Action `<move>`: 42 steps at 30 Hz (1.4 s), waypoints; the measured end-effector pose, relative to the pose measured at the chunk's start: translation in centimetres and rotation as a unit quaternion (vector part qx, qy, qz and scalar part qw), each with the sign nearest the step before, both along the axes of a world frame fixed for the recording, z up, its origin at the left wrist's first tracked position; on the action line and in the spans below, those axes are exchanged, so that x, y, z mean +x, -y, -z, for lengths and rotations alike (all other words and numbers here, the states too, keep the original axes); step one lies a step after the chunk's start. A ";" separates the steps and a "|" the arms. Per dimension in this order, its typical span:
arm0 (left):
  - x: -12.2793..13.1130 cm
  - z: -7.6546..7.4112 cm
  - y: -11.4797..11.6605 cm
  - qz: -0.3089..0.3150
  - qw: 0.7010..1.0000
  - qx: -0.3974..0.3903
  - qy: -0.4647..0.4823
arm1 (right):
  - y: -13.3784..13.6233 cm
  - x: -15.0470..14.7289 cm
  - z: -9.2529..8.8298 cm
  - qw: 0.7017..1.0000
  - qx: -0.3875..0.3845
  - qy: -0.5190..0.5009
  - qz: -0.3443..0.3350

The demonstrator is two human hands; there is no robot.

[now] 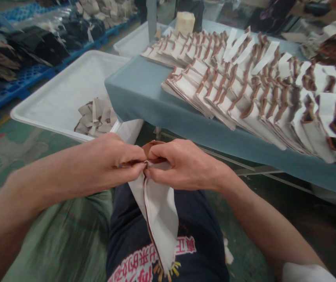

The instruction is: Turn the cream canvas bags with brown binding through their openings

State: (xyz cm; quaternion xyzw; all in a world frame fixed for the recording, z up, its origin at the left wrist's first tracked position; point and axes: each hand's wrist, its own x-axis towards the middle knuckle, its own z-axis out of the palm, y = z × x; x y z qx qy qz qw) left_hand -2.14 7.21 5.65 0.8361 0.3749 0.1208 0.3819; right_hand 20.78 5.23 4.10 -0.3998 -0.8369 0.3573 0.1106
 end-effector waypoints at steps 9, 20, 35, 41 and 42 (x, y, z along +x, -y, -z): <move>1.1 1.9 0.8 0.052 0.947 0.315 -0.043 | 0.1 -0.7 -0.8 0.988 0.090 0.112 0.054; 3.7 3.0 1.2 0.054 0.908 0.414 0.038 | 0.0 2.0 -1.2 0.996 0.053 0.026 0.066; 1.0 2.0 1.1 0.191 0.861 0.459 -0.112 | 0.8 2.8 1.4 0.927 -0.255 -0.268 0.057; 0.1 3.6 1.3 0.189 0.894 0.403 -0.057 | 0.6 2.4 3.3 0.847 -0.351 -0.399 0.021; 0.1 3.9 1.3 0.181 0.901 0.390 -0.050 | 0.6 2.3 3.5 0.844 -0.349 -0.406 0.020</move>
